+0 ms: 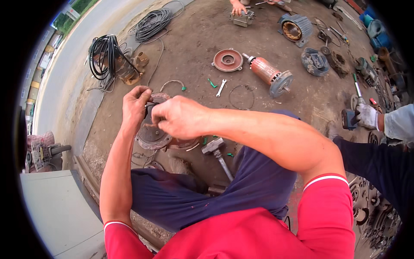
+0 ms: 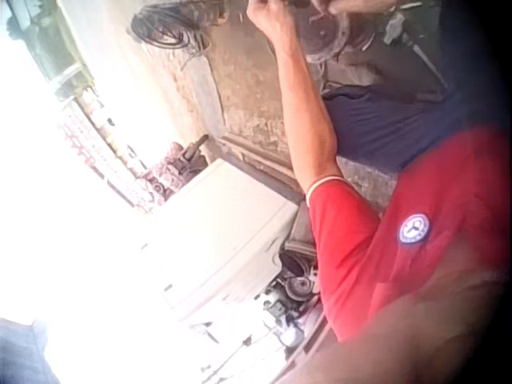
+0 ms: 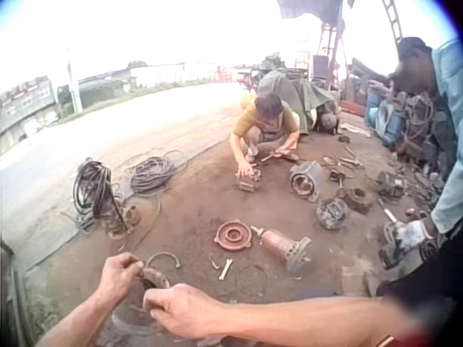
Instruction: The person sits on the ground and works on a disassembled electric motor. They use a green plastic tie to secure wires inside the motor casing, then use scissors to cut the excess tie. Finally, they pull and separate a long black cable from the motor assembly.
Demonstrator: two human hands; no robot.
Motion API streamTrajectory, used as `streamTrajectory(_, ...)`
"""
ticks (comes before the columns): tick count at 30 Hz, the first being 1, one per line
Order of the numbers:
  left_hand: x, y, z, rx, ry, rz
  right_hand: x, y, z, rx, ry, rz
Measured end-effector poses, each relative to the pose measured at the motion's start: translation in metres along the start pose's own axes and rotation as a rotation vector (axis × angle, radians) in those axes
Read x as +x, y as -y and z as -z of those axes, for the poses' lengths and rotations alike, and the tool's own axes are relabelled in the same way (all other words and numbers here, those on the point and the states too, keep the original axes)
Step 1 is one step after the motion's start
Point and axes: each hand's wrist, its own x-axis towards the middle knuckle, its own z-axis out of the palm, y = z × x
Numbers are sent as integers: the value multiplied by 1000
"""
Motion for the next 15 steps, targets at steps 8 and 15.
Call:
streamTrajectory(8,-12,-19,-2,-158,78,50,24,-67,70,-466,-222,-345)
streamTrajectory(15,-7,-22,5,-183,27,120,21,-77,84,-756,-77,-583)
